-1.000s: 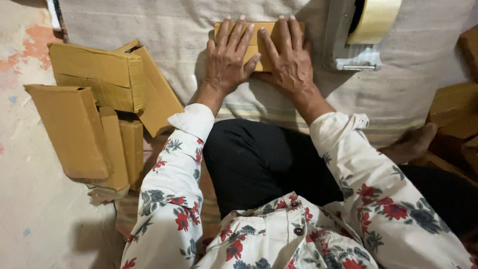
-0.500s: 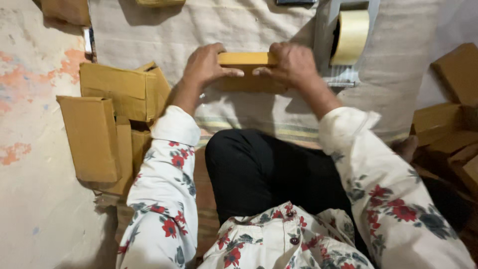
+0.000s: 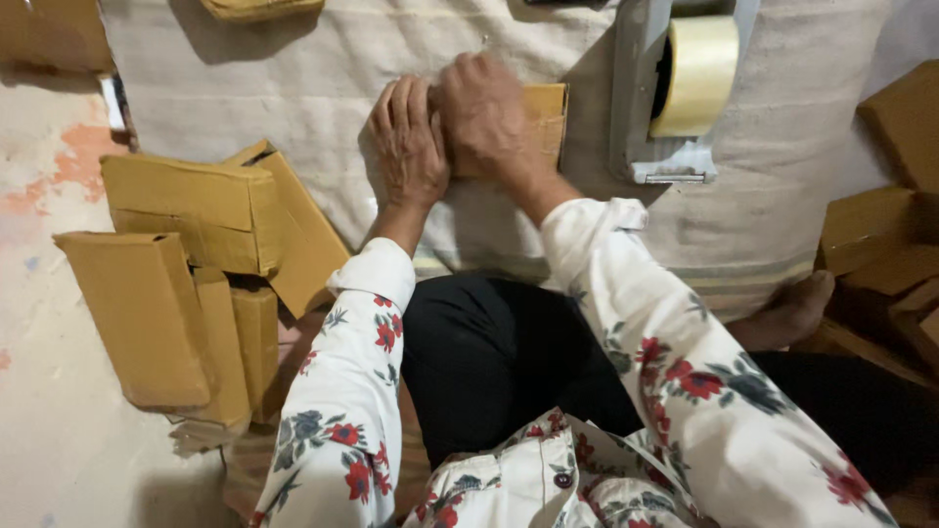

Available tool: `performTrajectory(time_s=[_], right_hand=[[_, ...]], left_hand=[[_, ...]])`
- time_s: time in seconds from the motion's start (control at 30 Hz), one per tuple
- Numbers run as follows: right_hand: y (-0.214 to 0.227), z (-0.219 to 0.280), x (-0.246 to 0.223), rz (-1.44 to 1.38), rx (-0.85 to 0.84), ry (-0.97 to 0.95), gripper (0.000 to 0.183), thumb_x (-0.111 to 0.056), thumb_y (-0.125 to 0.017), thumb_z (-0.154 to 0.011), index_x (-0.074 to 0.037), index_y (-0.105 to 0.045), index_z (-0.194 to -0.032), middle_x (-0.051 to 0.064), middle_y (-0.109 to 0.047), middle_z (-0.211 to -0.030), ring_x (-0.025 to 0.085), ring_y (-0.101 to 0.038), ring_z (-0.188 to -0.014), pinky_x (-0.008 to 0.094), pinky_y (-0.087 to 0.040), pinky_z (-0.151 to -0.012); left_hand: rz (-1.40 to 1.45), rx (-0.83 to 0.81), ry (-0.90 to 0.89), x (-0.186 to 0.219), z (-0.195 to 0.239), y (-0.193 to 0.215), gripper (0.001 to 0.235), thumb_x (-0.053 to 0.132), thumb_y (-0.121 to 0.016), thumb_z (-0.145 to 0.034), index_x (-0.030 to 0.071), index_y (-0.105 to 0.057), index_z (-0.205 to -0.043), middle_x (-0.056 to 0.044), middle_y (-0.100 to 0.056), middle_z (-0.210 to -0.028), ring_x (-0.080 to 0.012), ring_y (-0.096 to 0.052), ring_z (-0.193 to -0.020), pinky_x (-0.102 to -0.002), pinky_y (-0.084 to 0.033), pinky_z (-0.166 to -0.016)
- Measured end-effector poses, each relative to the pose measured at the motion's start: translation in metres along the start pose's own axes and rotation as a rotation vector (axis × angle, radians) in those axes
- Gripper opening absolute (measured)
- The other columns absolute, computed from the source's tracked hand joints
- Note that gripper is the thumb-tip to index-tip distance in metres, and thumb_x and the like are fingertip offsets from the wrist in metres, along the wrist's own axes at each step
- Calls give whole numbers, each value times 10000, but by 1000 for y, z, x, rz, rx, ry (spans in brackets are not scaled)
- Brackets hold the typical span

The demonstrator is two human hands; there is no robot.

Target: The person sits on a floor mat and repeatedly packs smartwatch boxes into small cardboard shipping boxes. They fold the flaps, seal the boxes with packing tape using a wall-mounted dispenser, and place the finished packages aside.

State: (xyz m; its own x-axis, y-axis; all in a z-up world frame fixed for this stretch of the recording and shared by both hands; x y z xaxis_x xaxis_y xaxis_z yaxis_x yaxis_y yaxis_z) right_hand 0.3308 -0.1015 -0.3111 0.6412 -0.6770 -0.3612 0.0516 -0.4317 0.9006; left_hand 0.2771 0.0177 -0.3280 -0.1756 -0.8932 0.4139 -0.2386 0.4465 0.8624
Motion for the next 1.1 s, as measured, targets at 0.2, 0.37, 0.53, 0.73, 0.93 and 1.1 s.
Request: performTrajectory(time_s=[0.2, 0.37, 0.53, 0.73, 0.93, 1.1], right_hand=[[28, 74, 26, 50, 281, -434, 487, -337, -645, -1033, -67, -504, -1414, 215, -465, -1436, 424, -454, -1352, 529, -443, -1128], [-3, 122, 12, -411, 260, -778, 701, -345, -462, -1157, -130, -71, -1698, 222, -125, -1759, 452, -254, -1598, 513, -461, -1194], [-18, 113, 26, -304, 121, -733, 857, -480, -486, -1113, -89, 31, -1674, 249, -68, -1756, 503, -203, -1594, 489, -431, -1204], [10, 121, 24, -133, 176, -271, 1310, -780, -676, -911, -80, 125, -1676, 267, 150, -1696, 493, 46, -1594, 626, -111, -1317], [16, 102, 30, -109, 11, -232, 1443, -710, -895, -682, -81, -13, -1636, 310, 107, -1634, 575, 11, -1496, 677, -189, -1221], [22, 90, 39, -88, -157, -338, 1205, -273, -965, -597, 47, -284, -1538, 395, -235, -1563, 604, -342, -1355, 585, -516, -971]], left_hand=[[42, 22, 43, 10, 0, 12, 449, 196, -605, -1050, 49, -477, -1455, -193, -465, -1507, -388, -435, -1419, -483, -361, -1206], [416, 127, 186, 3, 14, 11, 648, 227, -598, -1108, 25, -253, -1619, -237, -327, -1659, -406, -331, -1565, -460, -326, -1298], [453, 41, 255, -4, 18, 8, 680, 208, -570, -1127, 90, -218, -1697, -231, -295, -1756, -385, -273, -1663, -441, -306, -1371], [228, -261, 51, 22, 27, 29, 1272, 518, -928, -667, 42, -199, -1593, -370, -72, -1615, -541, -127, -1501, -498, -293, -1198], [-108, -178, -180, 34, 4, 46, 1299, 595, -975, -598, 72, -326, -1594, -271, -250, -1623, -496, -214, -1505, -554, -224, -1278], [-93, -389, -133, 7, -12, 32, 1168, 383, -998, -544, 66, -451, -1526, -275, -347, -1580, -481, -372, -1421, -466, -349, -1172]])
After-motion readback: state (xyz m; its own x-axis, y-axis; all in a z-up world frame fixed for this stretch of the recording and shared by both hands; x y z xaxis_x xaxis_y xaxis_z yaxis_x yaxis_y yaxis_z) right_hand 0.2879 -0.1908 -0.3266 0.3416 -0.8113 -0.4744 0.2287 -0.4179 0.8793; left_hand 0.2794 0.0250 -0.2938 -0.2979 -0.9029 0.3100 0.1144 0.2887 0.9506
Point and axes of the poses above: each hand's wrist, its own z-axis away from the middle knuckle, its own y-axis out of the back of the hand, x = y × z, the point moved 5 cm from there along -z, towards the middle knuckle
